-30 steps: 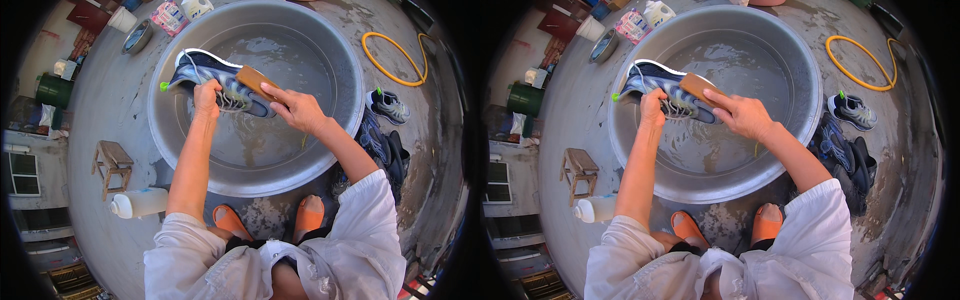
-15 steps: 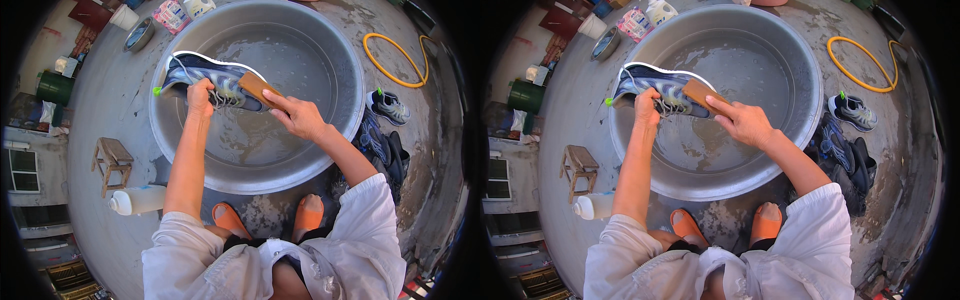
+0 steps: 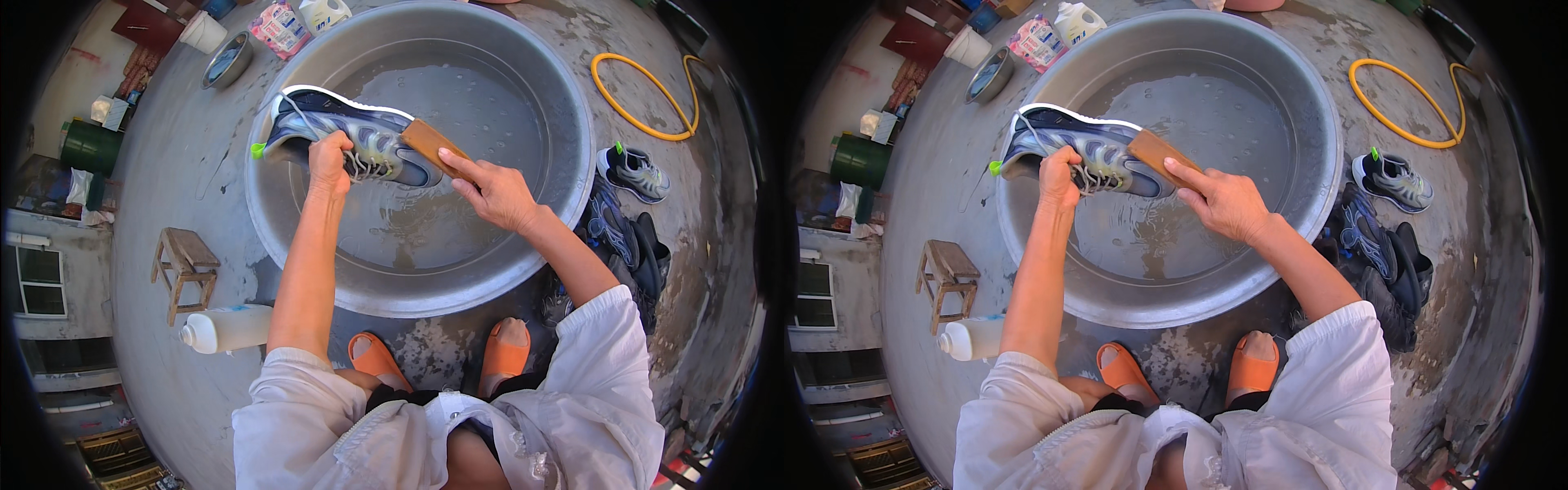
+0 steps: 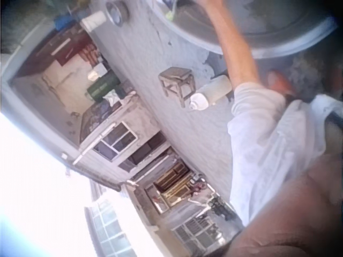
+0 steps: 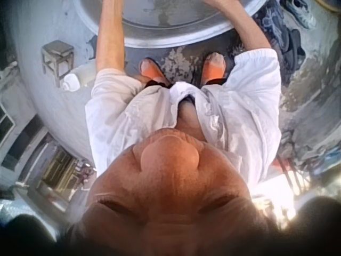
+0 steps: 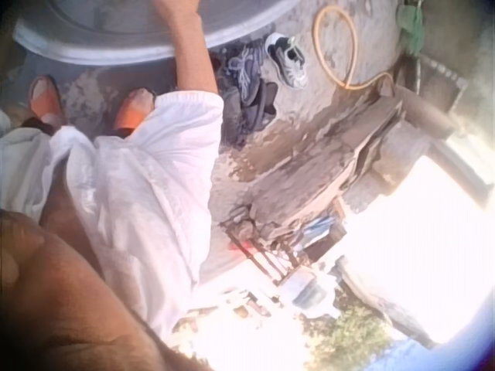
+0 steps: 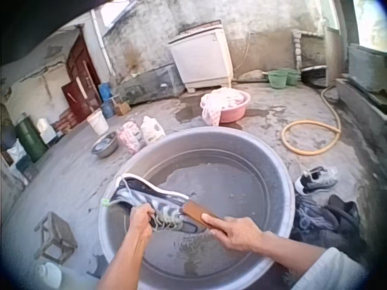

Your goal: The person scrubs the mesh and rubber parts of a sneaker with a wooden brush inside a large water-filled basin. They rotate the shoe to clean all sides and rinse it frequently in the soapy water.

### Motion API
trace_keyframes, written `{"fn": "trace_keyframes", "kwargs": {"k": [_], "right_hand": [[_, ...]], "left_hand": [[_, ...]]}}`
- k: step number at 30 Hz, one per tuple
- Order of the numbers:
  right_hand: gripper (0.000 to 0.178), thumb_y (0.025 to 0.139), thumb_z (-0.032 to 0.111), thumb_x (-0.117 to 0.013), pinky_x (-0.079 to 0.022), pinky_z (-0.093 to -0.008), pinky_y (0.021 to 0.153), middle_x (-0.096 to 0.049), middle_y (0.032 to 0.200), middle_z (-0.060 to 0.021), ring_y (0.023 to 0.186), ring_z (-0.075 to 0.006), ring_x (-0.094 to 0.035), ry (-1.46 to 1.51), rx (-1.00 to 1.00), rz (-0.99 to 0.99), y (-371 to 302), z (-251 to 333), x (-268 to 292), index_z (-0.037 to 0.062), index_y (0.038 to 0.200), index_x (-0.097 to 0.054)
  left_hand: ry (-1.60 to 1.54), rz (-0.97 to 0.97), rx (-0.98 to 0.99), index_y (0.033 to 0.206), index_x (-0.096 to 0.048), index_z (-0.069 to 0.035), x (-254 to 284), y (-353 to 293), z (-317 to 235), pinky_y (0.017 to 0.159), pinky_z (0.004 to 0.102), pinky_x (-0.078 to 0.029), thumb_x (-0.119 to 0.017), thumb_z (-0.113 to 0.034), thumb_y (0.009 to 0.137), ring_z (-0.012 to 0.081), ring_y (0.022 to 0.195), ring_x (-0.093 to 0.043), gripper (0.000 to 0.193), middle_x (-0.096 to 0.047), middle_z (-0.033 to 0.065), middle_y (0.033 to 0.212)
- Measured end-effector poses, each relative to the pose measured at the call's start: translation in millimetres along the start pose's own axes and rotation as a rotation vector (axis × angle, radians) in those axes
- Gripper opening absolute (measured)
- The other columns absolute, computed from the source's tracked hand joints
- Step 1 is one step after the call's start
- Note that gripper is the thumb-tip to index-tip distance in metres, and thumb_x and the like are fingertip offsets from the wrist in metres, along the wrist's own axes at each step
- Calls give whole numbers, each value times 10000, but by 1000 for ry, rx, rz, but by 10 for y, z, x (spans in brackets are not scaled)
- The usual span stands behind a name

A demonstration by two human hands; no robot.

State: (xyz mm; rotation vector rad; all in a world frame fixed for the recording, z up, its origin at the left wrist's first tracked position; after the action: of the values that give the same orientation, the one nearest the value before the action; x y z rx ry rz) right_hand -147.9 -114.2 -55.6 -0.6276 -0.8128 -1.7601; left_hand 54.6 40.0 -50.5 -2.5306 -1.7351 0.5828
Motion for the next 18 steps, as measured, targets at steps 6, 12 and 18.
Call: {"fn": "trace_keyframes", "kwargs": {"k": [6, 12, 18], "right_hand": [[475, 895, 331, -509, -507, -381, 636, -607, 775, -107, 692, -272, -626, -77, 69, -58, 515, 512, 2, 343, 1353, -382], [467, 902, 318, -511, -509, -376, 665, -626, 824, -118, 731, -290, -627, -4, 17, 17, 114, 165, -49, 321, 1352, -385], [427, 904, 362, -466, -497, -416, 681, -637, 842, -135, 749, -327, -624, -62, -13, -82, 649, 293, -101, 307, 1324, -418]], "left_hand": [[60, 19, -7, 773, -583, 27, -225, -89, 180, 702, 289, -442, -502, 17, 650, 169, 749, -551, 148, -563, 58, 765], [3, 24, -17, 706, -551, 26, 20, 42, 68, 635, 327, -476, -498, 13, 636, 193, 664, -559, 89, -556, 65, 762], [0, 48, 47, 766, -579, 24, -183, -114, 318, 679, 308, -470, -498, 19, 645, 177, 717, -566, 146, -574, 53, 788]]}}
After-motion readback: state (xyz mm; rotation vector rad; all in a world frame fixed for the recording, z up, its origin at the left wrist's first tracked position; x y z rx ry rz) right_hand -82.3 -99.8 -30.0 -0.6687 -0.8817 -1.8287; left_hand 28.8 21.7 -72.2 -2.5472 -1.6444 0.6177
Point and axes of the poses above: each hand's wrist, its own y-axis towards the middle knuckle, its own x-axis out of the back of the hand, z = x × y, the point moved 6 cm from there along y, towards the middle knuckle
